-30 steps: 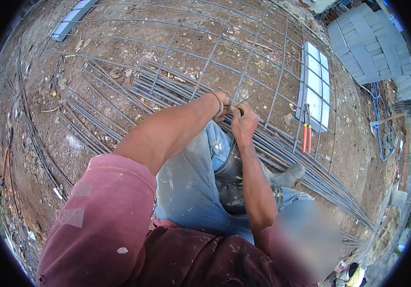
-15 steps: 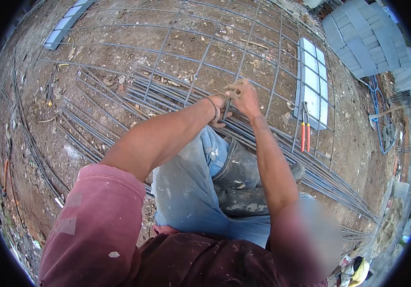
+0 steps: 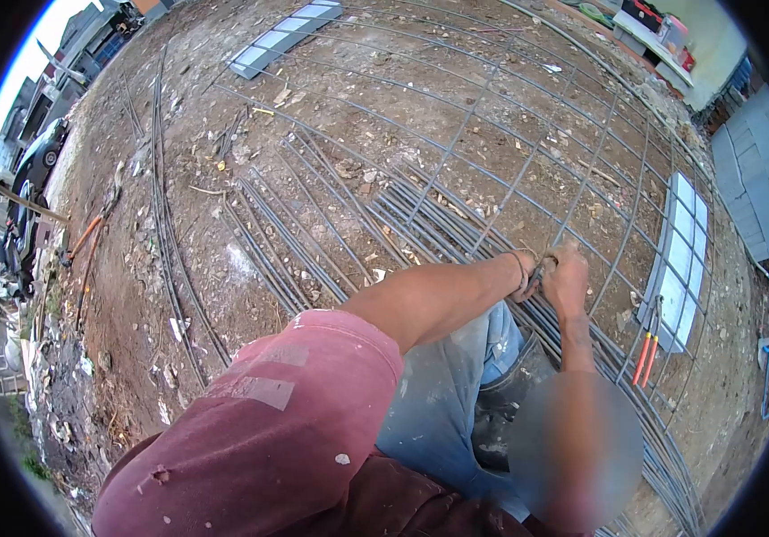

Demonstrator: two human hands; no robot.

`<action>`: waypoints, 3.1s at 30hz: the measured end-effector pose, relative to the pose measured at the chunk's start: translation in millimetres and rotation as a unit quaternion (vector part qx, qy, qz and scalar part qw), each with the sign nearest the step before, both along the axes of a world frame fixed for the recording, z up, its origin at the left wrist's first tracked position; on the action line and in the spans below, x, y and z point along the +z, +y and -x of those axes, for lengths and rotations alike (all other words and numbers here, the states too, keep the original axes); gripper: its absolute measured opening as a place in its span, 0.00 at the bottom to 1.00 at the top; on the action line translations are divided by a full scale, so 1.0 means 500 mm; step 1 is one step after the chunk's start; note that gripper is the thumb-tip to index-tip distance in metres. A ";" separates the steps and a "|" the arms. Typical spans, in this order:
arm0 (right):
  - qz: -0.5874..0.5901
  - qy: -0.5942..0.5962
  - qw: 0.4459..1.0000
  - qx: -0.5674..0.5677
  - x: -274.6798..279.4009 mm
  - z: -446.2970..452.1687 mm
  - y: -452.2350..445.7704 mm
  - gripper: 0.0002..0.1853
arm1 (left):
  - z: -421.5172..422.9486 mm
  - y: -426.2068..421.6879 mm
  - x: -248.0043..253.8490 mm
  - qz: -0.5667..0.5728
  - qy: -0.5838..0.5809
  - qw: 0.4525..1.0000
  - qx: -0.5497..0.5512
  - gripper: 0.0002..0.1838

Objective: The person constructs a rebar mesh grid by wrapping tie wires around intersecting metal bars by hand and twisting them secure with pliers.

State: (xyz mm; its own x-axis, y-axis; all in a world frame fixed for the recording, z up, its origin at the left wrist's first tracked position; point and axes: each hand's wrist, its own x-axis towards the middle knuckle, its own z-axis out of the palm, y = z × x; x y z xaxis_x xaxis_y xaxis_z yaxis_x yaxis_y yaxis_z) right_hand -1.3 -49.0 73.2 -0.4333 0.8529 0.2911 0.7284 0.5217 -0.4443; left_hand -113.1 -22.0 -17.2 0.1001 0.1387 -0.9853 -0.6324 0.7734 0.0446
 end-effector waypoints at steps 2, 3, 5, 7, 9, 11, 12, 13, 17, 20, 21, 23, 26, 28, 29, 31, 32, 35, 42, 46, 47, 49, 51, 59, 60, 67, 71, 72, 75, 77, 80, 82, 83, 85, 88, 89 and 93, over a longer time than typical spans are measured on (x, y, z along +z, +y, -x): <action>0.003 -0.004 0.999 -0.032 -0.007 -0.007 -0.037 0.05 | -0.002 0.029 -0.091 -0.002 -0.039 0.999 -0.007 0.11; 0.011 0.004 0.997 -0.075 -0.014 -0.010 -0.057 0.06 | -0.008 0.046 -0.153 -0.002 -0.086 0.996 -0.025 0.09; 0.023 0.032 0.989 -0.142 -0.028 -0.010 -0.089 0.07 | -0.011 0.094 -0.299 -0.006 -0.087 0.993 -0.083 0.09; 0.047 0.092 0.980 -0.168 -0.044 0.002 -0.104 0.07 | -0.006 0.072 -0.263 -0.053 -0.076 0.995 -0.023 0.12; 0.071 0.163 0.962 -0.205 -0.052 -0.005 -0.120 0.07 | 0.017 0.026 -0.075 -0.054 -0.109 0.989 -0.086 0.15; 0.094 0.172 0.952 -0.233 -0.061 -0.010 -0.114 0.06 | 0.027 0.030 -0.086 0.016 -0.090 0.996 -0.022 0.15; 0.115 0.170 0.946 -0.249 -0.071 -0.019 -0.112 0.06 | 0.039 0.024 -0.086 -0.065 -0.121 0.987 -0.082 0.11; 0.104 0.173 0.947 -0.248 -0.076 -0.027 -0.114 0.06 | 0.050 0.013 -0.078 -0.070 -0.130 0.986 -0.082 0.08; 0.056 0.133 0.967 -0.211 -0.075 -0.035 -0.129 0.07 | 0.053 -0.018 0.033 -0.093 -0.072 0.990 -0.084 0.08; 0.034 0.088 0.973 -0.210 -0.092 -0.028 -0.133 0.08 | 0.062 -0.021 0.017 -0.138 -0.091 0.980 -0.109 0.12; 0.032 0.069 0.976 -0.206 -0.081 -0.022 -0.139 0.07 | 0.063 -0.010 -0.022 -0.148 -0.103 0.974 -0.134 0.12; 0.029 0.041 0.984 -0.170 -0.084 -0.028 -0.130 0.07 | 0.070 -0.012 -0.026 -0.166 -0.123 0.967 -0.148 0.11; 0.003 -0.031 0.997 -0.076 -0.071 -0.051 -0.099 0.07 | 0.071 -0.004 -0.038 -0.174 -0.126 0.963 -0.162 0.12; -0.021 -0.076 0.997 -0.021 -0.056 -0.057 -0.089 0.07 | 0.065 -0.006 -0.017 -0.144 -0.088 0.973 -0.159 0.12; -0.078 -0.076 0.994 -0.014 -0.051 -0.055 -0.087 0.12 | 0.067 -0.007 -0.006 -0.133 -0.106 0.975 -0.146 0.13; -0.138 -0.076 0.987 -0.011 -0.050 -0.057 -0.073 0.18 | 0.074 -0.009 -0.025 -0.154 -0.122 0.971 -0.139 0.12; -0.124 -0.076 0.989 -0.027 -0.049 -0.056 -0.059 0.22 | 0.075 -0.004 -0.034 -0.156 -0.121 0.970 -0.142 0.12; -0.033 -0.119 0.992 -0.031 -0.048 -0.055 -0.039 0.26 | 0.073 -0.011 -0.014 -0.128 -0.127 0.974 -0.133 0.10; 0.199 -0.083 0.975 -0.044 -0.070 -0.039 -0.001 0.20 | 0.067 -0.007 -0.023 -0.135 -0.079 0.976 -0.152 0.09; 0.523 0.225 0.821 -0.033 -0.109 -0.068 0.091 0.16 | 0.072 -0.004 -0.032 -0.180 -0.104 0.963 -0.170 0.10; 0.542 0.285 0.783 -0.110 -0.121 -0.068 0.110 0.16 | 0.062 -0.005 -0.023 -0.169 -0.067 0.969 -0.167 0.11; 0.553 0.342 0.737 -0.184 -0.117 -0.061 0.127 0.16 | 0.058 -0.013 -0.008 -0.160 -0.029 0.973 -0.163 0.13; 0.534 0.337 0.744 -0.220 -0.125 -0.045 0.122 0.11 | 0.060 -0.013 -0.006 -0.170 -0.036 0.972 -0.161 0.13; 0.378 0.239 0.879 -0.164 -0.111 -0.056 0.045 0.07 | 0.071 -0.026 0.006 -0.215 -0.018 0.950 -0.227 0.13; 0.354 0.222 0.892 -0.174 -0.112 -0.053 0.038 0.13 | 0.076 -0.021 -0.006 -0.229 -0.018 0.940 -0.253 0.13; 0.363 0.226 0.888 -0.169 -0.120 -0.052 0.021 0.10 | 0.068 -0.008 -0.025 -0.186 0.023 0.958 -0.216 0.15; 0.267 0.238 0.919 -0.164 -0.106 -0.045 -0.013 0.09 | 0.065 -0.007 -0.035 -0.179 0.045 0.963 -0.195 0.15; 0.248 0.248 0.923 -0.157 -0.106 -0.047 -0.018 0.09 | 0.063 -0.010 -0.036 -0.186 0.050 0.963 -0.189 0.14; 0.302 0.202 0.917 -0.166 -0.091 -0.046 0.008 0.09 | 0.068 -0.010 -0.021 -0.178 0.022 0.962 -0.208 0.11; 0.301 0.136 0.933 -0.141 -0.069 -0.048 0.033 0.09 | 0.060 -0.017 0.007 -0.159 0.033 0.970 -0.182 0.11; 0.357 0.055 0.924 -0.126 -0.058 -0.038 0.069 0.09 | 0.079 -0.017 -0.030 -0.183 0.032 0.964 -0.190 0.12; 0.415 0.040 0.898 -0.140 -0.088 -0.038 0.098 0.10 | 0.076 -0.021 -0.024 -0.224 0.019 0.947 -0.230 0.13; 0.437 0.026 0.890 -0.123 -0.112 -0.038 0.113 0.09 | 0.060 -0.023 0.002 -0.157 0.053 0.967 -0.191 0.14; 0.458 0.014 0.882 -0.107 -0.090 -0.039 0.113 0.09 | 0.051 -0.018 0.022 -0.090 0.088 0.980 -0.153 0.15; 0.525 0.081 0.844 -0.077 -0.088 -0.057 0.084 0.08 | 0.054 -0.016 0.014 -0.077 0.061 0.989 -0.108 0.16; 0.384 0.077 0.918 -0.055 -0.111 -0.068 0.071 0.07 | 0.055 -0.015 -0.002 -0.096 0.060 0.984 -0.136 0.16; -0.067 0.172 0.960 -0.208 -0.094 -0.051 -0.077 0.08 | 0.039 -0.019 0.031 -0.078 0.093 0.985 -0.126 0.17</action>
State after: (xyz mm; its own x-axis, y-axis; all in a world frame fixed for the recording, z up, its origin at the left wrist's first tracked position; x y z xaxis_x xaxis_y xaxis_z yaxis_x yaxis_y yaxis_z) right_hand 24.4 -87.4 26.4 0.0791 0.8764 0.4751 0.7084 0.2859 -0.6453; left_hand -132.4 -31.8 -1.7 -0.0300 0.2847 -0.9582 -0.3914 0.8787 0.2733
